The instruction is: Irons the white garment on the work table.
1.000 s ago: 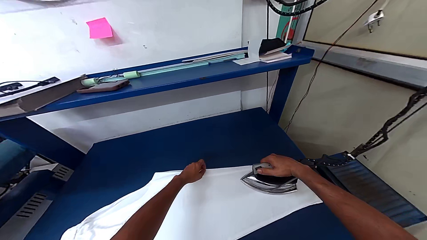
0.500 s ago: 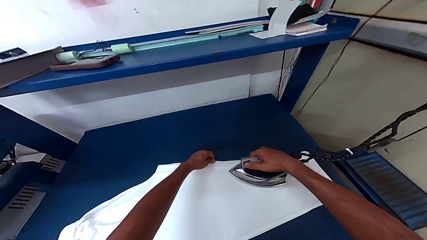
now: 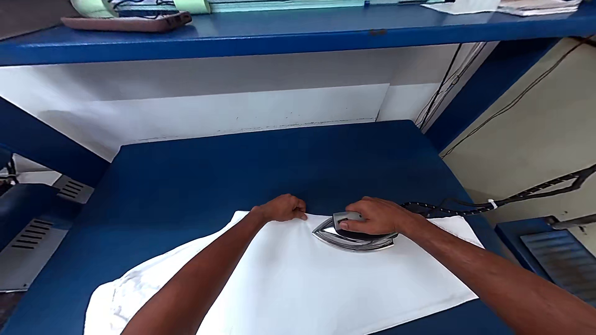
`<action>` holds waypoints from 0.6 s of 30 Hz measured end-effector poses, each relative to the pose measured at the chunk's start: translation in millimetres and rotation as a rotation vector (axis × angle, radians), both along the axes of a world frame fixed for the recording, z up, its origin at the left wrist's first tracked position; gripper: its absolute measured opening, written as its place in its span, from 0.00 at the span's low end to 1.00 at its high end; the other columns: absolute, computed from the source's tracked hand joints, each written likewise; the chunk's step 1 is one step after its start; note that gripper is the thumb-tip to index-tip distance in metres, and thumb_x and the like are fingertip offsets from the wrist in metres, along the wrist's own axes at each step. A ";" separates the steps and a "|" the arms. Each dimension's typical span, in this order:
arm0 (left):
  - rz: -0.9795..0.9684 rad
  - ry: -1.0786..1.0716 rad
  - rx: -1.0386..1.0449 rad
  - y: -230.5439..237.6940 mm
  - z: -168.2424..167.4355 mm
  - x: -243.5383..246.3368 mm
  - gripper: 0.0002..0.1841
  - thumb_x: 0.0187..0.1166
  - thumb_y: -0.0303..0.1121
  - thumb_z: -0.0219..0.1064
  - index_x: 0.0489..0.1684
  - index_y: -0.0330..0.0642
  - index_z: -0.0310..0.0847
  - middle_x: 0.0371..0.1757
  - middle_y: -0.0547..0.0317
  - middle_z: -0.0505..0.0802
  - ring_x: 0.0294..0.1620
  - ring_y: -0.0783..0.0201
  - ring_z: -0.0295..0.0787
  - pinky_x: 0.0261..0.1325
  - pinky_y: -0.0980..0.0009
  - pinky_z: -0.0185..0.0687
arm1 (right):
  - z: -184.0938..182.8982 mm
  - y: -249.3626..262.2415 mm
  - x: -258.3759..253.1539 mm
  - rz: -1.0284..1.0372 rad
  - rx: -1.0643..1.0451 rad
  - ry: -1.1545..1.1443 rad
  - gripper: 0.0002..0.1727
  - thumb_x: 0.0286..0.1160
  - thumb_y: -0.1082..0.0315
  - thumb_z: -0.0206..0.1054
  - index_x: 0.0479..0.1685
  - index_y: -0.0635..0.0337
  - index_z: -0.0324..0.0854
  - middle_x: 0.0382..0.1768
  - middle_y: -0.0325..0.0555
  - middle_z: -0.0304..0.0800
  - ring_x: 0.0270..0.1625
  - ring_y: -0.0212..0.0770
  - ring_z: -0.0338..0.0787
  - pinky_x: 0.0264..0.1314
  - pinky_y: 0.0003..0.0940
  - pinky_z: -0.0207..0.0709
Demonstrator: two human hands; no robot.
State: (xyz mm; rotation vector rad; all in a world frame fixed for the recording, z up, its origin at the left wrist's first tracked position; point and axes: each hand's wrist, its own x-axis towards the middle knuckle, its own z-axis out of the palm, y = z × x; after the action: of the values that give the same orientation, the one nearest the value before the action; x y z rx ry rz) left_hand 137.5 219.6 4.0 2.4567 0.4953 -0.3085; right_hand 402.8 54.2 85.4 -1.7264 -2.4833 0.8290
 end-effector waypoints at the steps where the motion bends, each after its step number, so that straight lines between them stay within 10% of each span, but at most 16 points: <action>1: 0.002 0.016 0.008 0.0 1.8 -2.1 0.18 0.88 0.45 0.62 0.45 0.38 0.89 0.38 0.50 0.93 0.45 0.53 0.91 0.56 0.50 0.83 | 1.0 3.5 -4.2 0.007 -0.004 -0.003 0.29 0.81 0.33 0.56 0.27 0.48 0.79 0.17 0.35 0.75 0.23 0.37 0.81 0.26 0.40 0.73; 5: 0.089 0.007 0.012 -2.2 1.9 -13.7 0.20 0.91 0.46 0.57 0.47 0.35 0.85 0.36 0.47 0.90 0.43 0.51 0.90 0.54 0.51 0.83 | 4.0 15.7 -22.4 0.044 -0.041 -0.018 0.30 0.81 0.31 0.55 0.28 0.48 0.79 0.18 0.36 0.76 0.26 0.38 0.82 0.29 0.42 0.73; 10: 0.048 -0.008 -0.023 13.5 11.3 -41.6 0.25 0.66 0.52 0.82 0.44 0.38 0.87 0.27 0.58 0.90 0.31 0.62 0.86 0.44 0.58 0.84 | 4.0 27.1 -42.3 0.095 -0.035 -0.012 0.30 0.80 0.31 0.55 0.29 0.48 0.79 0.18 0.36 0.76 0.26 0.38 0.83 0.28 0.43 0.74; 18: 0.053 0.329 0.094 50.0 55.3 -129.6 0.16 0.75 0.49 0.76 0.39 0.43 0.91 0.33 0.57 0.92 0.39 0.56 0.89 0.51 0.47 0.82 | 3.7 45.4 -81.1 0.166 -0.045 -0.033 0.31 0.80 0.30 0.54 0.31 0.48 0.80 0.20 0.37 0.77 0.28 0.39 0.84 0.31 0.44 0.75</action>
State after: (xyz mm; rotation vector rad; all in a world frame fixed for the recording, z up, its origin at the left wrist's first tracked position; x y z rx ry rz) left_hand 7.9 269.6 59.3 2.4880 0.7268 -0.6880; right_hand 321.7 99.6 89.1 -1.5752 -2.6791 0.8802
